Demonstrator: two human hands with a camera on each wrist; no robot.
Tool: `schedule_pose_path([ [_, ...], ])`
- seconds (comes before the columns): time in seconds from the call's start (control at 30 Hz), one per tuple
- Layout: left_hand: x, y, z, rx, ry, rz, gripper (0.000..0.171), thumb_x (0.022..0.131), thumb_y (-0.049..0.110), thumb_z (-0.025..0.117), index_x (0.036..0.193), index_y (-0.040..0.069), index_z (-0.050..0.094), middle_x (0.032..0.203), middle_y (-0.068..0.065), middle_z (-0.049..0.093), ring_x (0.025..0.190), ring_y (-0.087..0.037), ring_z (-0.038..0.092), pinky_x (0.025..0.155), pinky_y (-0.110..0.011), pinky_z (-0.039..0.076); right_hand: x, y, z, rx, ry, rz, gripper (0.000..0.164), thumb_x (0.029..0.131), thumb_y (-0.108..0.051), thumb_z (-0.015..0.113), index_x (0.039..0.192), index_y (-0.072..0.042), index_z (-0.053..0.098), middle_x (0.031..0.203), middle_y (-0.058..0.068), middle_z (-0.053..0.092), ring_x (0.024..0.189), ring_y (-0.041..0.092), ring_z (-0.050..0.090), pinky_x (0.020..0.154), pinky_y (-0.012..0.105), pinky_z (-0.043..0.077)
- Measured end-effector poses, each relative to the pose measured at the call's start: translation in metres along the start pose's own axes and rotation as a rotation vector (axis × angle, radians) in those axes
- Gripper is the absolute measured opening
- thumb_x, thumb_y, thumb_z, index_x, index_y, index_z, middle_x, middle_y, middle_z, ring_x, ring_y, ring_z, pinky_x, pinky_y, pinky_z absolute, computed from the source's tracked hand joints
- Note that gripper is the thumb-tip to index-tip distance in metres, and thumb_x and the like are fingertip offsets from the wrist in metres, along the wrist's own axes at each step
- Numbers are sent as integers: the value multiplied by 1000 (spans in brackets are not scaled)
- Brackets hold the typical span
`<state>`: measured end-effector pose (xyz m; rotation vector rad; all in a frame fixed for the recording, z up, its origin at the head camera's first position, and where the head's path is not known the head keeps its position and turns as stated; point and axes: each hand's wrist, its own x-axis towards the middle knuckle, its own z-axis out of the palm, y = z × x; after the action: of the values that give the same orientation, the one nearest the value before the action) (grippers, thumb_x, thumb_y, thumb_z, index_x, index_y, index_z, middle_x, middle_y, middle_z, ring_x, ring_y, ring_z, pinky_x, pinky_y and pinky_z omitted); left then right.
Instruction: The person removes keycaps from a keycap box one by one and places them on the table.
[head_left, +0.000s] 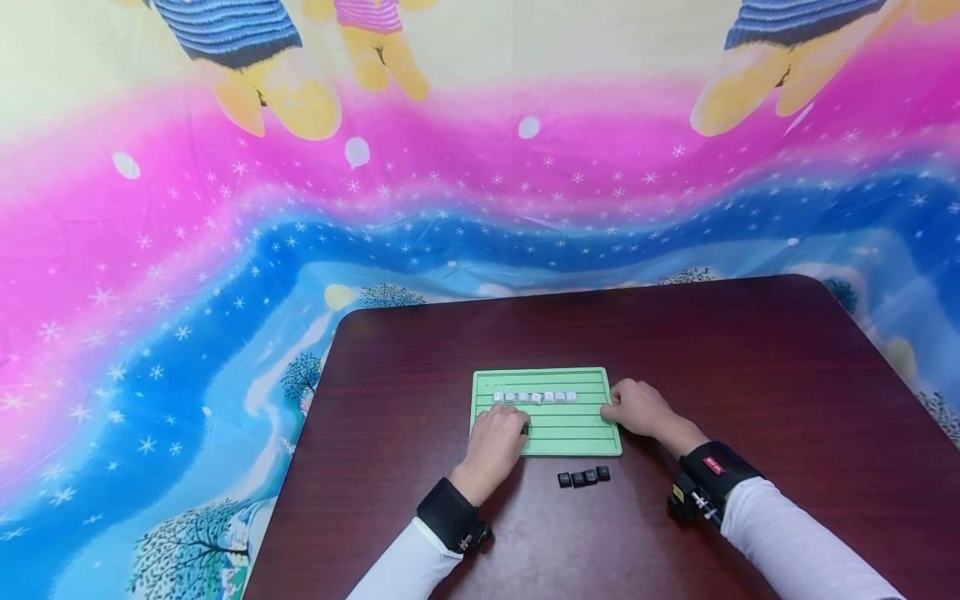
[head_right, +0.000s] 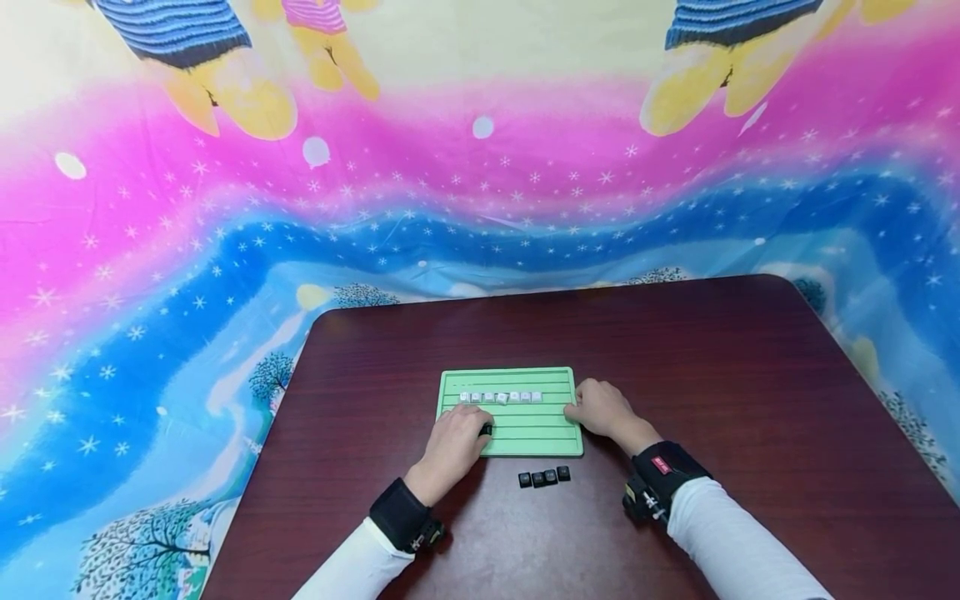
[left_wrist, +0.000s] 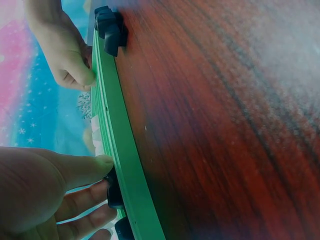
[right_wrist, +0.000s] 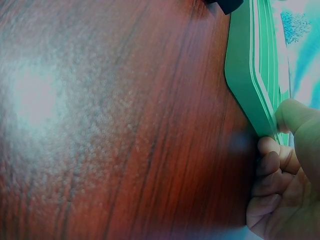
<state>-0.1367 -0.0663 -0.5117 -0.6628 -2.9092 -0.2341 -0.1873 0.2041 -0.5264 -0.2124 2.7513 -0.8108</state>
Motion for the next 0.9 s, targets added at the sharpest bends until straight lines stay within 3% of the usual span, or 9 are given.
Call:
schedule_pose_path([
  [0.9,-2,6,-8,-33,19,20,11,88,20,77,99,20,78,93,6,75,84,-14,66,65,-26,46,0,1,1,20,-8,-12,41,86,-21,62,56,-19,36,52,-8,29,47,10,29,51,25,25],
])
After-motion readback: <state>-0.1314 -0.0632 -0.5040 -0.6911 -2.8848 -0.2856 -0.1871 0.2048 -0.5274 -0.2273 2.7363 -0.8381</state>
